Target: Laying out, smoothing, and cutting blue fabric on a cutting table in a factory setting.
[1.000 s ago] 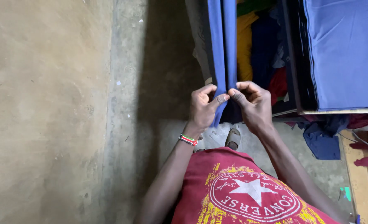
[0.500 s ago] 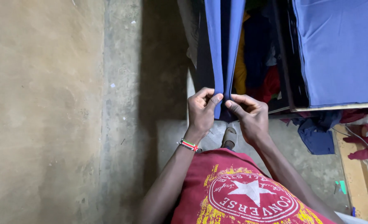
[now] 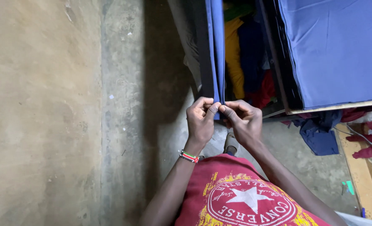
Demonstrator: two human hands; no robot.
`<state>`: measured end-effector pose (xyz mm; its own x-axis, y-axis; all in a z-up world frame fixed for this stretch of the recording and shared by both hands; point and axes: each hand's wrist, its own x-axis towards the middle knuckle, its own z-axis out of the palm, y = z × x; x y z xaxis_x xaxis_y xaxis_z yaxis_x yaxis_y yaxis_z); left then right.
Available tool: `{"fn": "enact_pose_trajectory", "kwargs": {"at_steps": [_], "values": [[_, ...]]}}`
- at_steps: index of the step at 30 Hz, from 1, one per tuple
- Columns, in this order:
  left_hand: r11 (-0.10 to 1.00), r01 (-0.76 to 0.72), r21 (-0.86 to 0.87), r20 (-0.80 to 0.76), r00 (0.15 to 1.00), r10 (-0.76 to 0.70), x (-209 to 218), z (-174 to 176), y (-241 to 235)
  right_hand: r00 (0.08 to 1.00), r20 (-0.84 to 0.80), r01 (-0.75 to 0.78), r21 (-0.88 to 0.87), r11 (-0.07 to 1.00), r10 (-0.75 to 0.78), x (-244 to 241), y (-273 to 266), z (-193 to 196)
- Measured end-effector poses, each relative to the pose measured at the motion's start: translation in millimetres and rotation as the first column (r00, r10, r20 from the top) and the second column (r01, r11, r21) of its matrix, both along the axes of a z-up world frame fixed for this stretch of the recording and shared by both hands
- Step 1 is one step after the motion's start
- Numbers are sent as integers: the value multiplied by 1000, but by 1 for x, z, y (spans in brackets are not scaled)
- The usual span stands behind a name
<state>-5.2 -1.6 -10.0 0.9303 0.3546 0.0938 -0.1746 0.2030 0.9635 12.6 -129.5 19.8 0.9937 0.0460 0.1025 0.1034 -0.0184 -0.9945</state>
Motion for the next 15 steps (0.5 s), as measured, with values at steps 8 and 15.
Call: {"fn": "enact_pose_trajectory", "kwargs": {"at_steps": [8,15], "values": [[996,-18,88,-2,1000,18,-5,20,-5,977,215,11,-110,994,12,-3,-6,13],[996,-23,84,-32,999,26,-7,44,-8,993,113,-39,-29,999,42,-7,-5,23]]}}
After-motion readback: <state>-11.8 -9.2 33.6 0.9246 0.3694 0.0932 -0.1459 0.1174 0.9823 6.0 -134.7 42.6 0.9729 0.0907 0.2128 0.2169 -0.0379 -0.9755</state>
